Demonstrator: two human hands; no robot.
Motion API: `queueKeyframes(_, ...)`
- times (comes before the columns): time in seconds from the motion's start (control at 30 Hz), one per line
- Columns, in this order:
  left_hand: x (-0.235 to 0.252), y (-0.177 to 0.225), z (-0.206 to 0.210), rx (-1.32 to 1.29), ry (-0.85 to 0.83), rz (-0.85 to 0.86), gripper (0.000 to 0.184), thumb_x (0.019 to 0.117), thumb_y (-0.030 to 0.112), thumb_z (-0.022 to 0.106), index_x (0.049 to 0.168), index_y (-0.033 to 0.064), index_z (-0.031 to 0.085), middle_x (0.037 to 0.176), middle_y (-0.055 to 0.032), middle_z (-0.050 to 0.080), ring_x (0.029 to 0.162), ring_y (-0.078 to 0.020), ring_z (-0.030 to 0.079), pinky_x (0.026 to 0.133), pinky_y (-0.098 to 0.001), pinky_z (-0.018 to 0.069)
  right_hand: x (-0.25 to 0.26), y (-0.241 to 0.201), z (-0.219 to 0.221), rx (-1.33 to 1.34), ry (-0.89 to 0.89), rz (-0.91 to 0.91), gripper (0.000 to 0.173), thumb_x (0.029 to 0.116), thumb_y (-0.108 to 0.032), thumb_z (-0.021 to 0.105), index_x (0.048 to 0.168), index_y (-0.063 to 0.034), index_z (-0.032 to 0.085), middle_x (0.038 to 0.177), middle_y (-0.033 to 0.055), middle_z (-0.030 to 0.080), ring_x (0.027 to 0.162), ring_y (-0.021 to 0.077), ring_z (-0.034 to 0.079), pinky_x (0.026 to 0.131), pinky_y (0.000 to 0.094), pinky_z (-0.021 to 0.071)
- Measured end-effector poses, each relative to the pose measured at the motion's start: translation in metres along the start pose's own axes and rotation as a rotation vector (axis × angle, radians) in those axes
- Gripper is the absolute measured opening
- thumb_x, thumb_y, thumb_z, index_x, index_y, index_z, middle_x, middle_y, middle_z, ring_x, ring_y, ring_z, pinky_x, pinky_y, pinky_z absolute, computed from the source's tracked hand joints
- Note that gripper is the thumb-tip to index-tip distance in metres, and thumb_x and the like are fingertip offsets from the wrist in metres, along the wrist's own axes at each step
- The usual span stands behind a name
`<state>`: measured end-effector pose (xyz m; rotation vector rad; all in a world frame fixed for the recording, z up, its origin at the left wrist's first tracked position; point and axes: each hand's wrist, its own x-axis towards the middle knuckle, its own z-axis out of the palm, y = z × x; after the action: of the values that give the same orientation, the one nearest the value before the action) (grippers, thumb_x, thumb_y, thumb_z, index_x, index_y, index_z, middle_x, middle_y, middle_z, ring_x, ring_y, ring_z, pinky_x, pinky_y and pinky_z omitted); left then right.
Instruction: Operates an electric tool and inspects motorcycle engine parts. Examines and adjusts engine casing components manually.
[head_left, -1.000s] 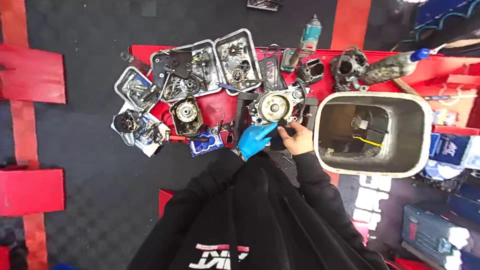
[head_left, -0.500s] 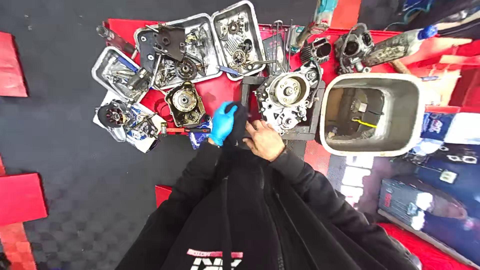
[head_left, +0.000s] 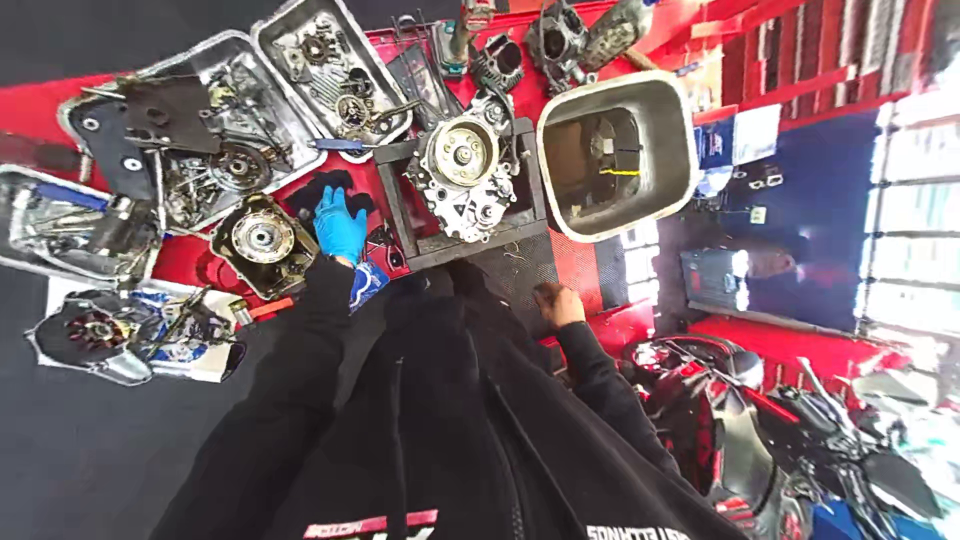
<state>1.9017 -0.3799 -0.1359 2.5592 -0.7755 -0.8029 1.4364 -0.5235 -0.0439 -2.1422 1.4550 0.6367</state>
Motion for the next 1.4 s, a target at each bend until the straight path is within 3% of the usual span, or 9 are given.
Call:
queueKeyframes(0.2,-0.068,0.008,0.004,-0.096,0.009,-0.048,0.061,0.1014,0.040,0.058,0.150,0.0047,0.049,0.157,-0.0185,0.045,0.147,-0.0332,0.042,0.122,-0.0519,0.0333,0.095,-0.027,-0.008,0.228,0.221,0.086,0.031,0.0962,-0.034,0.068,0.116,-0.0109,0.073,0.110,0.0134,0.075,0.106,0.0326,0.072,0.096,0.0593,0.0546)
queueKeyframes(0.37,-0.121,-0.012,0.017,-0.140,0.017,-0.138,0.061,0.1016,0.042,0.056,0.149,0.0031,0.051,0.151,-0.0203,0.052,0.143,-0.0316,0.047,0.121,-0.0482,0.0355,0.149,-0.038,-0.012,0.203,0.106,0.085,0.036,0.0927,-0.034,0.073,0.121,-0.0115,0.071,0.114,0.0141,0.074,0.111,0.0350,0.069,0.096,0.0623,0.0527)
queueKeyframes(0.53,-0.164,0.001,0.024,-0.220,0.040,-0.243,0.054,0.1029,0.035,0.059,0.147,0.0039,0.054,0.146,-0.0195,0.057,0.136,-0.0294,0.055,0.117,-0.0471,0.0412,0.157,-0.041,-0.022,0.270,0.037,0.148,0.033,0.0858,-0.028,0.078,0.114,-0.0119,0.072,0.106,0.0128,0.075,0.104,0.0351,0.071,0.090,0.0632,0.0542)
queueKeyframes(0.67,-0.168,0.035,0.023,-0.278,-0.117,-0.119,0.048,0.1050,0.033,0.056,0.142,0.0039,0.058,0.134,-0.0160,0.066,0.120,-0.0224,0.067,0.107,-0.0417,0.0525,0.170,-0.042,-0.028,0.211,-0.025,0.152,0.033,0.0776,-0.027,0.082,0.106,-0.0127,0.073,0.105,0.0180,0.074,0.103,0.0412,0.070,0.084,0.0686,0.0537)
queueKeyframes(0.8,-0.161,0.092,0.024,-0.304,-0.341,0.082,0.035,0.1054,0.032,0.055,0.128,0.0093,0.070,0.123,-0.0069,0.072,0.112,-0.0135,0.070,0.103,-0.0354,0.0553,0.152,-0.053,-0.031,0.174,-0.041,0.021,0.029,0.0804,-0.024,0.079,0.105,-0.0098,0.072,0.101,0.0213,0.073,0.099,0.0446,0.069,0.082,0.0718,0.0518)
queueKeyframes(0.87,-0.158,0.122,0.036,-0.351,-0.421,0.182,0.033,0.1045,0.032,0.057,0.125,0.0109,0.072,0.121,-0.0044,0.073,0.112,-0.0112,0.069,0.103,-0.0340,0.0554,0.123,-0.053,-0.028,0.337,0.003,-0.138,0.024,0.0826,-0.020,0.078,0.101,-0.0065,0.070,0.089,0.0166,0.072,0.085,0.0366,0.070,0.077,0.0643,0.0551)
queueKeyframes(1.0,-0.168,0.179,0.059,-0.507,-0.460,0.263,0.033,0.1042,0.031,0.058,0.127,0.0100,0.072,0.123,-0.0052,0.073,0.110,-0.0124,0.070,0.102,-0.0343,0.0563,0.056,-0.049,-0.031,0.916,-0.105,-0.417,0.022,0.0877,-0.020,0.079,0.098,-0.0042,0.068,0.082,0.0035,0.071,0.067,0.0130,0.067,0.062,0.0332,0.0599)
queueKeyframes(1.17,-0.202,0.214,0.075,-0.756,-0.503,0.191,0.022,0.1022,0.016,0.062,0.112,0.0000,0.073,0.100,-0.0084,0.075,0.087,-0.0125,0.072,0.085,-0.0309,0.0604,0.035,-0.013,-0.032,1.241,-0.209,-0.557,0.017,0.0852,-0.010,0.081,0.097,-0.0054,0.068,0.081,-0.0007,0.073,0.065,0.0105,0.069,0.059,0.0291,0.0601)
queueKeyframes(1.4,-0.233,0.229,0.101,-0.705,-0.505,0.152,0.022,0.1036,0.016,0.059,0.111,-0.0021,0.070,0.096,-0.0088,0.073,0.084,-0.0122,0.071,0.083,-0.0306,0.0598,0.044,0.026,-0.029,1.246,-0.379,-0.611,0.018,0.0811,-0.008,0.084,0.093,-0.0068,0.070,0.080,-0.0018,0.074,0.065,0.0091,0.069,0.061,0.0273,0.0600)
